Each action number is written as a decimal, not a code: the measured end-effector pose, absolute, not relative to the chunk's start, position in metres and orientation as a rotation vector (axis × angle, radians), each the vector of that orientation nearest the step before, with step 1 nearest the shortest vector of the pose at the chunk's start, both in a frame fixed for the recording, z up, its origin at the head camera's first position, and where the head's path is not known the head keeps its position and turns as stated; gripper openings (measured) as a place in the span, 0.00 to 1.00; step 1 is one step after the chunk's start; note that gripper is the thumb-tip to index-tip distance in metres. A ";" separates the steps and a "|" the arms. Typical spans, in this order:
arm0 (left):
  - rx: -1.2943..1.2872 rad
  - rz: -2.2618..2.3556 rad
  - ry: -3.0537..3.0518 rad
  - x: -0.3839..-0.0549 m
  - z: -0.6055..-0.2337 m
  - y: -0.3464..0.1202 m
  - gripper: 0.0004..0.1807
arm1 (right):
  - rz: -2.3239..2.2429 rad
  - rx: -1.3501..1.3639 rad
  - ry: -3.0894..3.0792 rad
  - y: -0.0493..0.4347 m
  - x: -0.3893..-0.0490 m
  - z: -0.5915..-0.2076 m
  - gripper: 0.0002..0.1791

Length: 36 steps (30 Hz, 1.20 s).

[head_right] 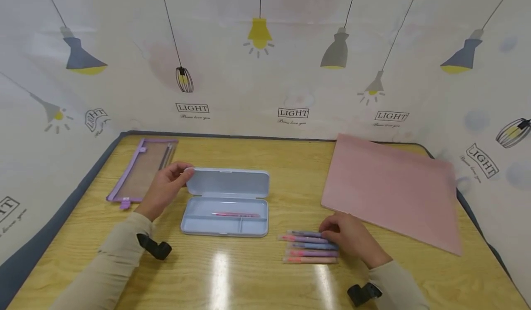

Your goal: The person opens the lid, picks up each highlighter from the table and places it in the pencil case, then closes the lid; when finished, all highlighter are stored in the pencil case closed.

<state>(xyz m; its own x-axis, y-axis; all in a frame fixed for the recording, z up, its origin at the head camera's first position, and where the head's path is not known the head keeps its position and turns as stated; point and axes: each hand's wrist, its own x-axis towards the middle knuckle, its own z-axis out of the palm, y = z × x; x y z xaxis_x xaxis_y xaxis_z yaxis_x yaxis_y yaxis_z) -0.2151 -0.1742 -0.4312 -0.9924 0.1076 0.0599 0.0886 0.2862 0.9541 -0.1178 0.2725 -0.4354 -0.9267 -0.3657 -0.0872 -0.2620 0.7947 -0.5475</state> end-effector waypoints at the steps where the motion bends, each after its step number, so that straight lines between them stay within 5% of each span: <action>1: 0.193 1.857 2.504 -0.215 -0.431 -0.174 0.20 | -0.818 -0.492 2.793 0.273 -0.118 -0.435 0.02; 11: 0.174 1.838 2.500 -0.215 -0.430 -0.173 0.21 | -0.894 -0.594 2.850 0.261 -0.117 -0.419 0.04; 24: 0.179 1.856 2.483 -0.216 -0.434 -0.175 0.21 | -1.018 -0.862 2.910 0.179 -0.150 -0.418 0.04; 36: 0.179 1.914 2.441 -0.217 -0.440 -0.176 0.21 | -0.977 -0.770 2.877 0.123 -0.168 -0.430 0.04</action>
